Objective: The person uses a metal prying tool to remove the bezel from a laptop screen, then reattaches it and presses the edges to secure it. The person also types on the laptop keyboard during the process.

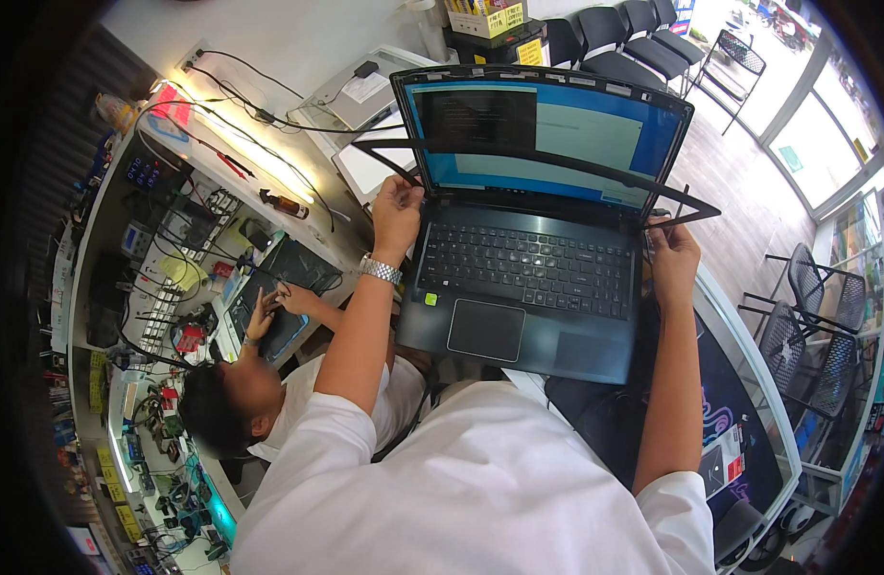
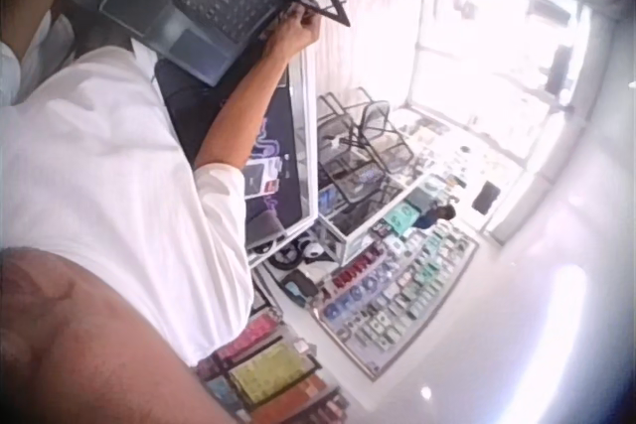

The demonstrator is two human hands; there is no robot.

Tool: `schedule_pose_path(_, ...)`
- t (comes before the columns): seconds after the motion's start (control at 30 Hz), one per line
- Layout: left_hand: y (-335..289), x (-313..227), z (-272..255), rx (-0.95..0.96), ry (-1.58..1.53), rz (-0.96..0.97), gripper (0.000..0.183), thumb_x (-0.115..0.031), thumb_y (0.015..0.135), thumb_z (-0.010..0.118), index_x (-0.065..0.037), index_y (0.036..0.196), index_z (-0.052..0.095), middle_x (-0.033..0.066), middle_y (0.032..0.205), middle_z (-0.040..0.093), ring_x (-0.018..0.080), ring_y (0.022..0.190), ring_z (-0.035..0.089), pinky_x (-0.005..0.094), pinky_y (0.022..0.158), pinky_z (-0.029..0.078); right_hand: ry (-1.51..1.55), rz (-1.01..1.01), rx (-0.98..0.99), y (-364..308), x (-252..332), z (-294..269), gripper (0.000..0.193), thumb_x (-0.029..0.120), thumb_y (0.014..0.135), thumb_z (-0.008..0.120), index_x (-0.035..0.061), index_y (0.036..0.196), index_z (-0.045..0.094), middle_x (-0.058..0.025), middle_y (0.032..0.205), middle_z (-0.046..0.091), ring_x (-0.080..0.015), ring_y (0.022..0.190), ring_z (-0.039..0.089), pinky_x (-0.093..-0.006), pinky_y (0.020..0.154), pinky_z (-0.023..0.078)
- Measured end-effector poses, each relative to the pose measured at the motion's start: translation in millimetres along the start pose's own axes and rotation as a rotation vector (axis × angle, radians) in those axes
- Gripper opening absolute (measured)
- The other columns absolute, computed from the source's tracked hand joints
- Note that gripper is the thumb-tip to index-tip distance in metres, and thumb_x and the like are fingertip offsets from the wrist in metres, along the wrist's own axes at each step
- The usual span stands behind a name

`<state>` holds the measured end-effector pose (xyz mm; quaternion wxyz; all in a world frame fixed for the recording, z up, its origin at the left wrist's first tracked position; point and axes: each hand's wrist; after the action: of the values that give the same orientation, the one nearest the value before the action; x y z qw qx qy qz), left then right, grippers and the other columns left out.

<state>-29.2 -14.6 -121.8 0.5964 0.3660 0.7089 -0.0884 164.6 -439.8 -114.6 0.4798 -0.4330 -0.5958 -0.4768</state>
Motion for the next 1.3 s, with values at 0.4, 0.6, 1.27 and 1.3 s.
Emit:
schedule_pose_path(0.4, -20.1, 10.2, -23.2, 0.133, -0.109, 0.169, 0.021, 0.011, 0.098, 0.066, -0.001, 0.115, 0.064, 0.0131, 0.133, 0.072, 0.0176, 0.118, 0.070, 0.0321, 0.101, 0.057, 0.016, 0.017, 0.101, -10.7, 13.3, -5.2, 0.007, 0.006, 0.107, 0.066, 0.0050, 0.112, 0.071, -0.0094, 0.133, 0.074, -0.0129, 0.111, 0.067, -0.0286, 0.096, 0.051)
schedule_pose_path(0.6, -24.8, 11.9, -24.8, 0.125, -0.151, 0.086, 0.020, 0.013, 0.096, 0.069, -0.001, 0.111, 0.065, 0.0117, 0.129, 0.074, 0.0172, 0.110, 0.072, 0.0303, 0.097, 0.058, -0.007, 0.063, 0.113, -8.9, 15.2, -7.6, 0.011, 0.012, 0.108, 0.068, 0.0041, 0.116, 0.071, -0.0123, 0.135, 0.074, -0.0187, 0.122, 0.067, -0.0339, 0.109, 0.050)
schedule_pose_path(1.27, -31.1, 20.0, -24.9, 0.173, -0.380, 0.069, 0.011, -0.007, 0.109, 0.064, 0.000, 0.118, 0.064, 0.0144, 0.138, 0.063, 0.0229, 0.118, 0.071, 0.0340, 0.097, 0.059, 0.059, 0.119, 0.128, -5.3, 4.1, -15.5, 0.014, 0.003, 0.096, 0.073, 0.0046, 0.110, 0.072, -0.0216, 0.143, 0.068, -0.0268, 0.133, 0.064, -0.0419, 0.119, 0.043)
schedule_pose_path(1.3, -31.1, 20.5, -25.5, 0.178, -0.391, 0.056, 0.011, -0.007, 0.109, 0.064, 0.000, 0.118, 0.064, 0.0146, 0.139, 0.063, 0.0238, 0.120, 0.070, 0.0348, 0.099, 0.058, 0.069, 0.147, 0.135, -6.1, 5.6, -15.9, 0.014, 0.003, 0.096, 0.073, 0.0052, 0.110, 0.072, -0.0216, 0.144, 0.068, -0.0263, 0.134, 0.063, -0.0416, 0.119, 0.043)
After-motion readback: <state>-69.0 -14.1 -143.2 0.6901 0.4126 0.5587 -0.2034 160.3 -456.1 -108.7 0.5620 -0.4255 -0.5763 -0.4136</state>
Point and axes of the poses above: each hand's wrist, its own y-axis towards the middle knuckle, its own z-axis out of the palm, x = y × z
